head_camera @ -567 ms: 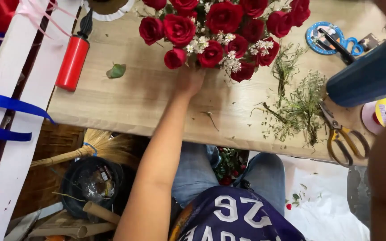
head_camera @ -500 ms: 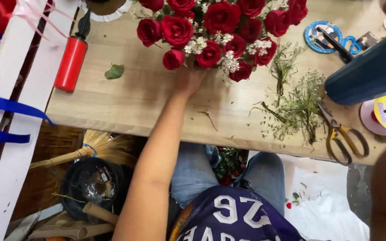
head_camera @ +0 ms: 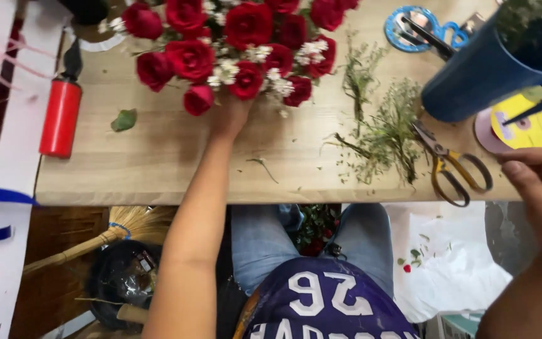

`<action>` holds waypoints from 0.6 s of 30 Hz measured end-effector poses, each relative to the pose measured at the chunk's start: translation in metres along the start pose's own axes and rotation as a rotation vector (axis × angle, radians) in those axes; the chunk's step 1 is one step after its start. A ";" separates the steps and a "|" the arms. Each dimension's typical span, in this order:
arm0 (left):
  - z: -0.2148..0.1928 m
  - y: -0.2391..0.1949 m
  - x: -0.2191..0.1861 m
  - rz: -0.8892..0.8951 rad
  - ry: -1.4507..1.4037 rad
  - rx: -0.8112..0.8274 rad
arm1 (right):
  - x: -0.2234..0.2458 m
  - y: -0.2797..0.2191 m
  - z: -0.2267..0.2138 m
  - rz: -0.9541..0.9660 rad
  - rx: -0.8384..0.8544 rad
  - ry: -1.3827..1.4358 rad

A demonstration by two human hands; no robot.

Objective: Trimming small white filler flowers and adding them to a red rose bouquet at a design station.

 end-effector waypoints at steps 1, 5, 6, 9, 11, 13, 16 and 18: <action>-0.005 0.002 -0.002 -0.078 -0.092 0.023 | -0.005 -0.005 0.000 0.050 -0.011 0.027; -0.022 0.006 -0.011 -0.229 -0.254 0.062 | 0.000 -0.016 -0.013 -0.035 -0.037 -0.149; -0.024 0.004 -0.013 -0.338 -0.184 0.150 | -0.001 -0.018 -0.016 0.000 -0.067 -0.139; -0.037 -0.003 -0.023 -0.542 -0.118 0.309 | -0.051 -0.015 -0.031 -0.025 -0.074 -0.213; -0.052 -0.013 -0.033 -0.639 -0.128 0.379 | -0.075 -0.009 -0.038 -0.086 -0.051 -0.299; -0.070 -0.024 -0.047 -0.557 -0.356 0.193 | -0.074 -0.005 -0.040 -0.113 -0.036 -0.226; -0.056 -0.060 -0.040 -0.527 -0.303 0.049 | -0.216 -0.016 -0.061 -0.001 -0.193 -0.141; -0.069 -0.075 -0.053 -0.565 -0.432 0.042 | -0.100 0.006 -0.048 0.100 -0.294 -0.041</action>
Point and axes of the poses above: each hand's wrist, its own y-axis towards the middle knuckle, its own z-axis out of the palm, x = y × z, the point moved 1 cm from there along y, towards the middle knuckle, and after that the axes turned 3 degrees about -x, right-handed, at the moved point
